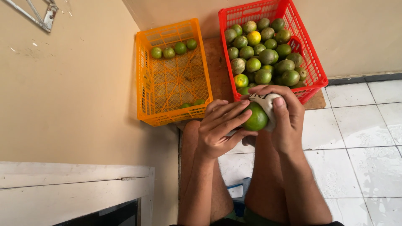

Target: The person sits on the floor and wipes green limes with a white cloth. They pick up limes from a red basket, rub them with the cloth, and place them into an orange basket.

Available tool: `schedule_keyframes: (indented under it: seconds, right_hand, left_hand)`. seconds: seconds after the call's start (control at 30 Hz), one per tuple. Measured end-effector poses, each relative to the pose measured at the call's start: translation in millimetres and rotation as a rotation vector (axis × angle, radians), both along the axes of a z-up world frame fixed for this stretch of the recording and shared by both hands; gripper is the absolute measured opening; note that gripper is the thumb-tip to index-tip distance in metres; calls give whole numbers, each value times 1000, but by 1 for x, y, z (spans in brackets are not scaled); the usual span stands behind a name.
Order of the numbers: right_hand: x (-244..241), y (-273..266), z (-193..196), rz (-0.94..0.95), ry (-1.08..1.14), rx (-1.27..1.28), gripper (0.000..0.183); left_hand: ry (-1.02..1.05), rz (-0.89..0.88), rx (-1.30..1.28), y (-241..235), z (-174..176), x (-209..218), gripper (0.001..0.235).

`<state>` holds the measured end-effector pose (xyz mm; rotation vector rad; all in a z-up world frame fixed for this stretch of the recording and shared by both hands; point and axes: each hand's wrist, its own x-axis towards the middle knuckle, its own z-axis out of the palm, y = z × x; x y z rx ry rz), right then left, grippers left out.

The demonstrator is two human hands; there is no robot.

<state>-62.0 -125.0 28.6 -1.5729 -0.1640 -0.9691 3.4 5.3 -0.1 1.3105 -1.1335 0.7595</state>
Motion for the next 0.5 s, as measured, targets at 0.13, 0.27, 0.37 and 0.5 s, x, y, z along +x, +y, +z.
schedule_keyframes:
  seconds: [0.13, 0.27, 0.37, 0.5]
  right_hand:
    - [-5, 9, 7, 166, 166, 224, 41]
    - [4, 17, 1, 1, -43, -3, 34]
    - [10, 11, -8, -107, -251, -212, 30]
    - [19, 12, -12, -108, -258, -44, 34]
  left_hand:
    - [154, -188, -116, -1, -8, 9, 49]
    - [278, -227, -208, -10, -9, 6, 46]
    - [328, -159, -112, -10, -8, -3, 49]
    - [151, 108, 115, -10, 13, -7, 55]
